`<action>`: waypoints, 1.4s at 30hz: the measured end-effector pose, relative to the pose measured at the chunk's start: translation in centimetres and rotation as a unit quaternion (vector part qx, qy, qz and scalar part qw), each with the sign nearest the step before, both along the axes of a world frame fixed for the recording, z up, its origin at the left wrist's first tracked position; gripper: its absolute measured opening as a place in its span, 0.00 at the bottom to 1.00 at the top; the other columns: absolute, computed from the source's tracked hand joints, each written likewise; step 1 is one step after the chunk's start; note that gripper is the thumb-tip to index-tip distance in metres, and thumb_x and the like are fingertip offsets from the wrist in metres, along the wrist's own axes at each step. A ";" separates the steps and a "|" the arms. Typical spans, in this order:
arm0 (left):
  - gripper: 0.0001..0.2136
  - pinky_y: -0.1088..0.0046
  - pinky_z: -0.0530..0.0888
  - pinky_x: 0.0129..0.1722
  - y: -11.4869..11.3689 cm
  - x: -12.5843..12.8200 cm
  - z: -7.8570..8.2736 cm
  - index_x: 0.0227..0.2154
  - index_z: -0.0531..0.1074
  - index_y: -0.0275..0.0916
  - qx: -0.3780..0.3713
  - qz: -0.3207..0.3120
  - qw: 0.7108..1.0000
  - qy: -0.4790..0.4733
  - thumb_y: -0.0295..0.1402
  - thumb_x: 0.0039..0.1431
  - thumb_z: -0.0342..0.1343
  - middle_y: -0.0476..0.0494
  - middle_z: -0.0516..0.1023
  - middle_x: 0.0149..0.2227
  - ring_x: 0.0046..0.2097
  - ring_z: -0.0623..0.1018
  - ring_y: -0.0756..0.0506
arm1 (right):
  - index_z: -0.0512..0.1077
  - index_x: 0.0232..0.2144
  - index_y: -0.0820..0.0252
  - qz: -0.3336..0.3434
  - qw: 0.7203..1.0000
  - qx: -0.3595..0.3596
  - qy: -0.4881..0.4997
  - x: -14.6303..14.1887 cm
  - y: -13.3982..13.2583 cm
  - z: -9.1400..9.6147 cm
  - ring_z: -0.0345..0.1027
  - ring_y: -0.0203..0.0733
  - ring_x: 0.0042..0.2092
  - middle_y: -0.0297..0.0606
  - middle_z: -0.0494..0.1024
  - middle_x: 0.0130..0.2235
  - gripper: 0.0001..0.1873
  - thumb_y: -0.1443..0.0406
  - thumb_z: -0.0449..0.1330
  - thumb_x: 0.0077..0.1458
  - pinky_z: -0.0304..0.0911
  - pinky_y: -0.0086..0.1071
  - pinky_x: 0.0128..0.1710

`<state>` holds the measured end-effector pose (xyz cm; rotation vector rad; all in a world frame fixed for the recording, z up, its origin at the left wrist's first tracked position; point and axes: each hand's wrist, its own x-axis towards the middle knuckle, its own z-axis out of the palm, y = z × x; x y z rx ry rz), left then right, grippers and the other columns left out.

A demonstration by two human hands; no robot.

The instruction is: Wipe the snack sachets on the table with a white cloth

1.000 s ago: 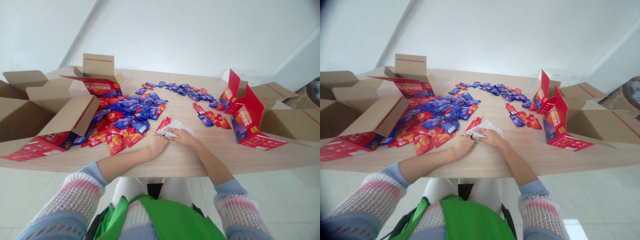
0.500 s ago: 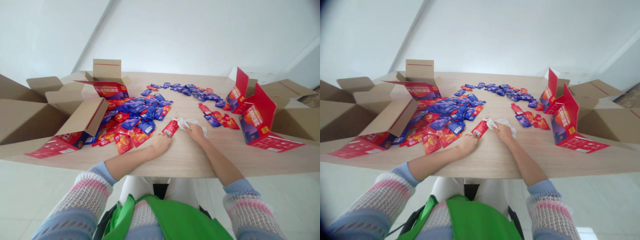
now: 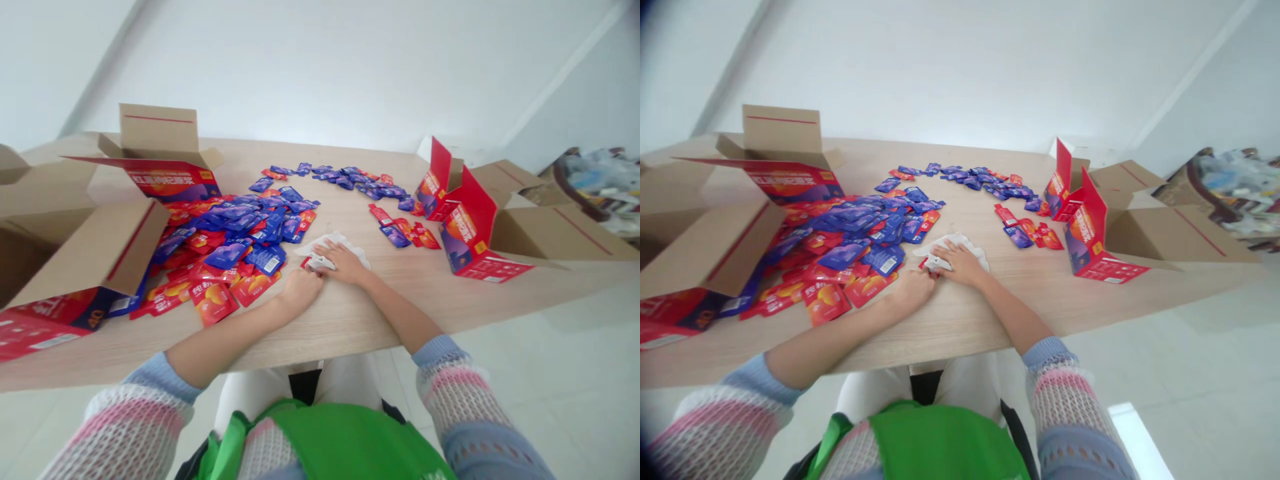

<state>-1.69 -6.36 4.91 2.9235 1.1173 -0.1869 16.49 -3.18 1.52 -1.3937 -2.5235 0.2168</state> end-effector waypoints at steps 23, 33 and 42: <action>0.10 0.64 0.72 0.39 0.2 -0.8 -0.2 0.34 0.77 0.31 -0.016 0.033 0.998 -0.045 0.26 0.57 0.49 0.32 0.77 0.33 0.37 0.78 0.40 | 0.51 0.64 0.51 0.048 0.999 -0.009 0.013 -0.5 -2.0 -0.2 0.38 0.46 0.67 0.35 0.56 0.64 0.29 0.53 0.44 0.63 0.34 0.51 0.64; 0.10 0.63 0.75 0.32 0.4 -0.9 0.5 0.30 0.75 0.32 0.033 0.086 0.994 -0.064 0.32 0.51 0.52 0.34 0.78 0.30 0.33 0.79 0.37 | 0.54 0.62 0.40 -0.086 0.996 0.005 -0.002 2.7 1.5 -1.6 0.44 0.51 0.65 0.33 0.58 0.62 0.28 0.48 0.42 0.60 0.49 0.56 0.60; 0.24 0.62 0.73 0.35 -0.4 1.3 0.1 0.50 0.63 0.29 0.066 0.172 0.975 -0.125 0.41 0.56 0.49 0.32 0.74 0.40 0.39 0.77 0.37 | 0.56 0.62 0.57 -0.194 0.979 -0.026 -0.063 3.6 1.6 -1.9 0.34 0.52 0.67 0.44 0.54 0.64 0.33 0.48 0.39 0.61 0.45 0.53 0.61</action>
